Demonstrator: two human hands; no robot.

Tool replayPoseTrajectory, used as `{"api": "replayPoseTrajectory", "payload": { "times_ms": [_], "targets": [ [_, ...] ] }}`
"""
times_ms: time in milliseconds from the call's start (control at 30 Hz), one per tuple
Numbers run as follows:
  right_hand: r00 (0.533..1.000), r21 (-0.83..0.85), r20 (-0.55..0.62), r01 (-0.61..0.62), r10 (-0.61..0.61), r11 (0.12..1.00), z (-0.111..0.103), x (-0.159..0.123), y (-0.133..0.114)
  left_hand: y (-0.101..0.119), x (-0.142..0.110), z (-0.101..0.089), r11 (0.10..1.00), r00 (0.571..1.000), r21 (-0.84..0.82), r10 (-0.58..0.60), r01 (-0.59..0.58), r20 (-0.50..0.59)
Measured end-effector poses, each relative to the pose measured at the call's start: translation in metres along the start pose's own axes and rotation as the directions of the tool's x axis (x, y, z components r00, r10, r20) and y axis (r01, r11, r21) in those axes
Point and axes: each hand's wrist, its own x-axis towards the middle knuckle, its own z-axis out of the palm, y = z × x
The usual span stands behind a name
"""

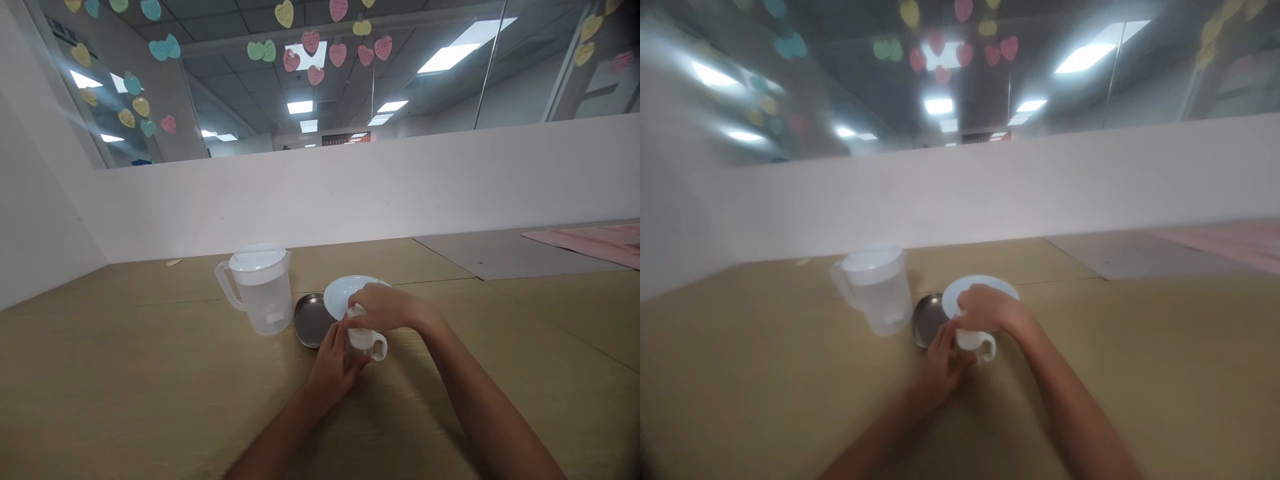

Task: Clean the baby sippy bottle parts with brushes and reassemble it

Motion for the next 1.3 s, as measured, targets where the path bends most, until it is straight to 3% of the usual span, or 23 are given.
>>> {"api": "replayPoseTrajectory", "payload": {
  "times_ms": [167,333,467,567,633,700,833,933,1067,1200,1300],
  "targets": [
    [1.000,0.027,0.019,0.002,-0.002,1.000,-0.003,0.000,0.004,0.001,-0.001,0.001,1.000,1.000,-0.007,0.005,-0.005,0.013],
    [0.997,0.097,0.014,-0.073,0.072,0.993,-0.006,-0.006,0.006,0.002,-0.001,0.002,1.000,1.000,0.006,0.004,-0.005,0.018],
    [0.982,0.131,-0.151,-0.095,0.114,0.987,-0.012,-0.021,0.003,0.003,-0.002,0.001,1.000,1.000,0.002,-0.003,0.003,-0.009],
    [0.936,0.141,-0.329,-0.084,0.127,0.986,-0.015,-0.029,0.010,0.001,-0.003,0.000,1.000,1.000,0.022,0.009,-0.010,0.004],
    [0.919,0.122,-0.366,-0.109,0.147,0.987,-0.015,-0.027,0.019,0.001,-0.003,0.000,0.999,1.000,0.041,-0.001,0.000,0.021],
    [0.934,0.100,-0.312,-0.151,0.175,0.983,-0.010,-0.016,0.029,0.001,-0.002,0.000,0.998,0.999,0.055,-0.027,0.025,0.036],
    [0.951,0.014,-0.072,-0.300,0.300,0.954,0.013,0.020,0.038,0.003,-0.001,-0.001,0.996,0.997,0.060,-0.063,0.060,0.053],
    [0.963,-0.041,0.034,-0.267,0.269,0.963,0.031,0.043,0.037,0.005,-0.001,-0.003,0.997,0.996,0.042,-0.066,0.064,0.060],
    [0.969,-0.058,0.067,-0.233,0.236,0.971,0.037,0.050,0.037,0.006,-0.001,-0.005,0.998,0.997,0.032,-0.057,0.055,0.053],
    [0.974,-0.052,-0.011,-0.227,0.227,0.972,0.022,0.035,0.031,0.002,-0.002,-0.001,0.998,0.997,0.009,-0.066,0.066,0.030],
    [0.989,0.073,-0.039,-0.136,0.139,0.988,0.012,0.019,0.015,-0.002,-0.002,0.003,0.992,0.994,-0.068,-0.108,0.107,-0.010]
  ]
}}
